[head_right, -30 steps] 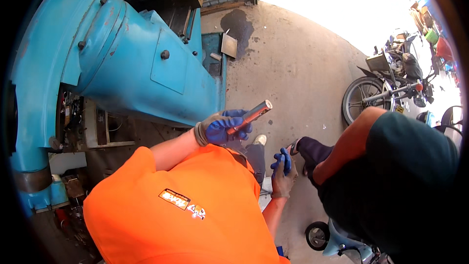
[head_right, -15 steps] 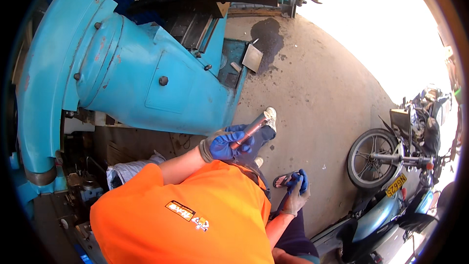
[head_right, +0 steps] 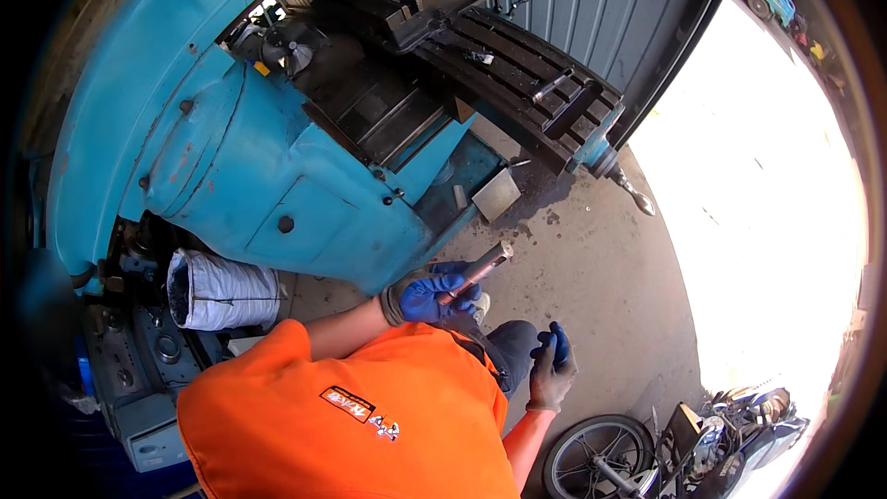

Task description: The person cleans a milling machine using a brush and a small container of liquid, then uses pliers to remove metal shavings from the machine and places them into a white bag. The person moves around the workshop while performing these actions.

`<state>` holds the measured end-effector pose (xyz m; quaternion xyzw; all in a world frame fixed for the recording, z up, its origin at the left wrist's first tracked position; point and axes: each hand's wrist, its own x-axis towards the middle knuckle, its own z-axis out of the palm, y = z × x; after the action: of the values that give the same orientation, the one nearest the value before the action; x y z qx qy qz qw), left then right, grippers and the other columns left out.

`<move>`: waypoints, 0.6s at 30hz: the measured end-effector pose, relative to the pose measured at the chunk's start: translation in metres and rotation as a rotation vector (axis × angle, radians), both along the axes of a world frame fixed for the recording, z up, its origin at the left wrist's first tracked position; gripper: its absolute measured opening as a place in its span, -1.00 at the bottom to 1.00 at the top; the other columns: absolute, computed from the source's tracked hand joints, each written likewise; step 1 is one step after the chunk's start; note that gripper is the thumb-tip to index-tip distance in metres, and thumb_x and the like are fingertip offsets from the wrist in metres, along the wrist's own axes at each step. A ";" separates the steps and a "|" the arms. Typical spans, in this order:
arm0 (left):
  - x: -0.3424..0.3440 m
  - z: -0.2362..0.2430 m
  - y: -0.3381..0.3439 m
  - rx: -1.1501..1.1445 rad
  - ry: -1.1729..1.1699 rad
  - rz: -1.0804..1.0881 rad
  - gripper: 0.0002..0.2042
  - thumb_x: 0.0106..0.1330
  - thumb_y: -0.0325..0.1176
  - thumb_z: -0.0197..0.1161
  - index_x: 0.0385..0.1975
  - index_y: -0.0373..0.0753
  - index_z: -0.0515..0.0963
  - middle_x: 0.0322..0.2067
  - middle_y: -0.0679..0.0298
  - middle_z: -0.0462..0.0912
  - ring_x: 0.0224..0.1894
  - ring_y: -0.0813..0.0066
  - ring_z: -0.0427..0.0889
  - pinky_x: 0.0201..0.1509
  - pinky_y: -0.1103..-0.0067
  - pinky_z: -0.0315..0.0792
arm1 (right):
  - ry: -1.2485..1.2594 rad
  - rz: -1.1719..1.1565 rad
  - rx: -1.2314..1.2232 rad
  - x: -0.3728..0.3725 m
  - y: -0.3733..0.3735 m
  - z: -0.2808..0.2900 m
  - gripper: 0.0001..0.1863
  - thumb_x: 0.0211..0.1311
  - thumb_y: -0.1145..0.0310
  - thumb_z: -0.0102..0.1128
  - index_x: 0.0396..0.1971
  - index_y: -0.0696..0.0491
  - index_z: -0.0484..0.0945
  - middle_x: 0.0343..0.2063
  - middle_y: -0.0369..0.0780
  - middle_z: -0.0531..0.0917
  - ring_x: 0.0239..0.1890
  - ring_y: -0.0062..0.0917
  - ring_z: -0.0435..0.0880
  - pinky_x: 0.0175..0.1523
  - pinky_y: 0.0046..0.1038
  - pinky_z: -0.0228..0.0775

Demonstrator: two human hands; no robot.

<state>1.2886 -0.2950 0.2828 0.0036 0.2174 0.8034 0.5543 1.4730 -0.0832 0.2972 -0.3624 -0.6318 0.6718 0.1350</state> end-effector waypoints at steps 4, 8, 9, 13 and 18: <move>-0.019 0.006 0.037 0.026 0.107 0.203 -0.59 0.49 -0.31 0.09 0.28 -0.29 0.34 -0.07 0.18 0.57 -0.11 0.45 0.58 0.09 0.45 0.52 | 0.004 0.258 0.012 -0.066 0.081 -0.013 -0.63 0.43 0.32 0.05 0.13 0.15 0.54 -0.30 -0.27 0.69 -0.47 -0.72 0.56 -0.44 -0.67 0.33; -0.008 0.009 0.083 -0.073 0.042 0.544 -0.61 0.48 -0.32 0.11 0.24 -0.31 0.38 -0.08 0.18 0.57 -0.09 0.43 0.57 0.13 0.46 0.49 | 0.050 0.555 0.015 -0.133 0.159 -0.028 -0.63 0.45 0.32 0.04 0.12 0.21 0.52 -0.31 -0.26 0.68 -0.46 -0.68 0.59 -0.36 -0.63 0.39; -0.009 0.000 0.097 0.001 0.049 0.591 -0.61 0.47 -0.32 0.12 0.24 -0.30 0.39 -0.07 0.18 0.57 -0.05 0.42 0.56 0.16 0.44 0.47 | 0.092 0.632 0.065 -0.149 0.182 -0.041 -0.63 0.45 0.32 0.04 0.12 0.22 0.52 -0.31 -0.25 0.68 -0.47 -0.67 0.59 -0.36 -0.63 0.40; 0.000 0.004 0.166 0.179 0.033 0.756 -0.60 0.45 -0.33 0.13 0.25 -0.26 0.40 -0.03 0.20 0.58 0.06 0.40 0.55 0.25 0.38 0.43 | 0.112 0.852 0.001 -0.185 0.257 -0.024 -0.62 0.44 0.31 0.05 0.10 0.25 0.51 -0.33 -0.22 0.69 -0.50 -0.65 0.60 -0.36 -0.61 0.42; 0.023 0.002 0.216 0.218 0.051 0.972 -0.57 0.46 -0.32 0.12 0.30 -0.24 0.35 0.03 0.20 0.59 0.12 0.38 0.56 0.27 0.35 0.45 | 0.090 1.118 0.063 -0.232 0.302 -0.030 -0.59 0.45 0.23 0.07 0.15 0.15 0.51 -0.27 -0.25 0.70 -0.43 -0.67 0.59 -0.29 -0.58 0.48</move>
<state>1.3111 -0.0795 0.2849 -0.0206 0.1222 0.9865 0.1066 1.2412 0.2189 0.2673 0.0610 -0.7412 0.6366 -0.2042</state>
